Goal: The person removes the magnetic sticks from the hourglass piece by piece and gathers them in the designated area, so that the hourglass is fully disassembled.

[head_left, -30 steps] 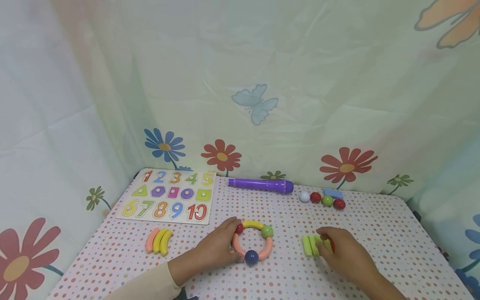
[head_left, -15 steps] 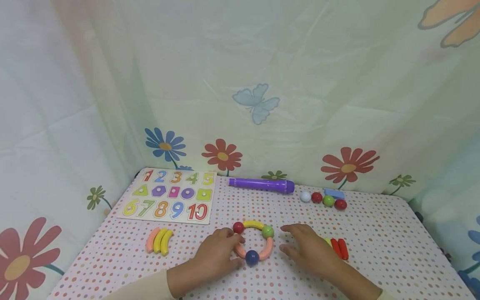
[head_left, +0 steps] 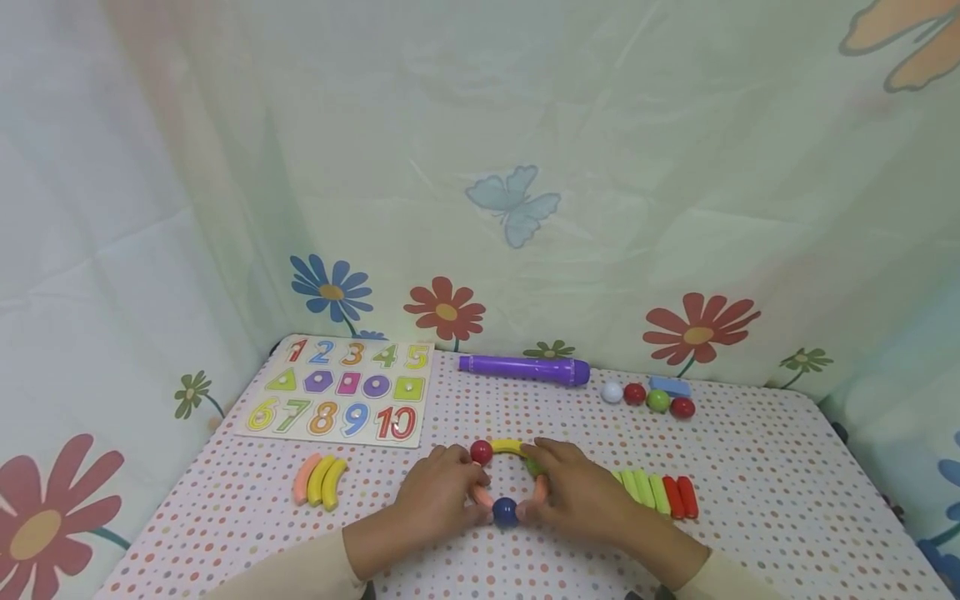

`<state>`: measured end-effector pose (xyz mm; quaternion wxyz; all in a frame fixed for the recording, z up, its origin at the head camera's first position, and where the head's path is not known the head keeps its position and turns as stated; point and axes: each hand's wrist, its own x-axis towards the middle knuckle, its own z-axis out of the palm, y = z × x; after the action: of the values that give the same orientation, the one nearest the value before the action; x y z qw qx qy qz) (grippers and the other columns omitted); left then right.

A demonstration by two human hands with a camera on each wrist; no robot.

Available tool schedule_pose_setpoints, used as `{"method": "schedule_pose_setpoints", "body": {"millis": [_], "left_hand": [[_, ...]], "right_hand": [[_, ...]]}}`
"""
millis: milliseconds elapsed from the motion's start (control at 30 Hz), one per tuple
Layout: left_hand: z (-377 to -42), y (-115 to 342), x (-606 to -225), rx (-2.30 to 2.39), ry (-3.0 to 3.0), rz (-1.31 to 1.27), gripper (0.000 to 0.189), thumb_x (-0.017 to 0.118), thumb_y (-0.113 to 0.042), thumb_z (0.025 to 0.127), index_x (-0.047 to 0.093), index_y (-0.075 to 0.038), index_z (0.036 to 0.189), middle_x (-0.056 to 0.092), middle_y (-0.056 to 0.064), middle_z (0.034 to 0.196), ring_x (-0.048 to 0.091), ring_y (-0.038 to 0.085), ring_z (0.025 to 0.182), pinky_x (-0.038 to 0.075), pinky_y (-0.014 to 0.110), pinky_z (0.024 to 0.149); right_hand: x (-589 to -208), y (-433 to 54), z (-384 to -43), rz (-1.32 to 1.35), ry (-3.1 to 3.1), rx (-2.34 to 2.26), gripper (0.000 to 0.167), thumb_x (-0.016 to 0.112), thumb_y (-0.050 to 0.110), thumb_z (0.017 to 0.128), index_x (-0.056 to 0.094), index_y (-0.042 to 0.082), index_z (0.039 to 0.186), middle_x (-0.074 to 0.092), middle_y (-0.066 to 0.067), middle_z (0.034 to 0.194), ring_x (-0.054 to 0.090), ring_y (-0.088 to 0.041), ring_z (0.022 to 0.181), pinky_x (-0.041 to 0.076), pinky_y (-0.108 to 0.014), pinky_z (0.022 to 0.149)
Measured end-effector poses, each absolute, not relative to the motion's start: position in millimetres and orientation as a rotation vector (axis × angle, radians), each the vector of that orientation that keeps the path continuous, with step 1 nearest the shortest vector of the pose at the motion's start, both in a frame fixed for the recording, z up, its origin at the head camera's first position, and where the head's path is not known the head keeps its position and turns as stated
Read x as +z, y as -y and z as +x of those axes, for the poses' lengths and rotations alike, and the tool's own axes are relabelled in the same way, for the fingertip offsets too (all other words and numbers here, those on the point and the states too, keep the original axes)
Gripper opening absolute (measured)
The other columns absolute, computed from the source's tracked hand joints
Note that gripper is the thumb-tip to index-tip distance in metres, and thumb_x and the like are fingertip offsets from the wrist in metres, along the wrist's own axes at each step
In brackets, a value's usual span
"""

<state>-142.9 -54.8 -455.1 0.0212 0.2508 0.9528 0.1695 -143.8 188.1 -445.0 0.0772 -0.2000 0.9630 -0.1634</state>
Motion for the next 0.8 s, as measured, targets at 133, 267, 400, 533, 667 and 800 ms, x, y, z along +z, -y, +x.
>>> {"method": "schedule_pose_setpoints", "body": {"millis": [133,267,400,533,667,800], "left_hand": [[-146.6,54.7,-454.1,0.551,-2.95,0.793,0.028,0.087,-0.046,0.078,0.079,-0.024,0.094,0.066,-0.004,0.11,0.055,0.015,0.096,0.048,0.031,0.078],[-147.3,55.9,-454.6,0.593,-2.952,0.808,0.023,0.085,-0.045,0.08,0.076,-0.024,0.077,0.068,-0.005,0.106,0.056,0.014,0.095,0.048,0.029,0.078],[-147.7,60.3,-452.8,0.603,-2.926,0.844,0.017,0.086,-0.038,0.081,0.078,-0.023,0.08,0.066,-0.007,0.1,0.055,0.013,0.094,0.049,0.03,0.081],[-149.0,65.0,-450.2,0.585,-2.865,0.866,0.013,0.087,-0.032,0.08,0.078,-0.025,0.088,0.064,-0.007,0.106,0.054,0.013,0.099,0.048,0.034,0.089],[-149.0,68.6,-450.5,0.574,-2.839,0.88,0.009,0.084,-0.029,0.083,0.079,-0.028,0.091,0.064,0.001,0.124,0.055,0.02,0.115,0.043,0.043,0.103],[-147.4,72.4,-451.2,0.582,-2.854,0.846,0.029,0.085,-0.029,0.081,0.078,-0.025,0.109,0.058,0.011,0.139,0.051,0.031,0.13,0.037,0.054,0.111]], "right_hand": [[-448.9,-188.6,-145.6,-0.653,-2.894,-0.461,0.088,0.069,0.073,0.083,0.05,0.021,0.152,0.047,-0.009,0.153,0.047,-0.034,0.138,0.047,-0.056,0.103],[-451.5,-188.8,-147.1,-0.664,-2.897,-0.459,0.09,0.067,0.074,0.082,0.049,0.02,0.152,0.047,-0.009,0.153,0.046,-0.034,0.138,0.047,-0.056,0.103],[-451.9,-188.8,-147.9,-0.67,-2.895,-0.464,0.092,0.066,0.076,0.082,0.049,0.019,0.152,0.047,-0.011,0.153,0.046,-0.035,0.138,0.046,-0.058,0.104],[-452.2,-189.0,-148.8,-0.654,-2.894,-0.453,0.093,0.067,0.076,0.081,0.049,0.019,0.152,0.047,-0.011,0.153,0.046,-0.036,0.138,0.045,-0.058,0.104],[-452.3,-189.1,-148.9,-0.625,-2.89,-0.459,0.093,0.067,0.076,0.081,0.049,0.019,0.152,0.047,-0.012,0.152,0.046,-0.036,0.138,0.046,-0.058,0.104],[-450.5,-189.6,-147.7,-0.598,-2.894,-0.472,0.093,0.069,0.074,0.08,0.049,0.019,0.153,0.047,-0.013,0.153,0.045,-0.036,0.139,0.046,-0.059,0.104]]}}
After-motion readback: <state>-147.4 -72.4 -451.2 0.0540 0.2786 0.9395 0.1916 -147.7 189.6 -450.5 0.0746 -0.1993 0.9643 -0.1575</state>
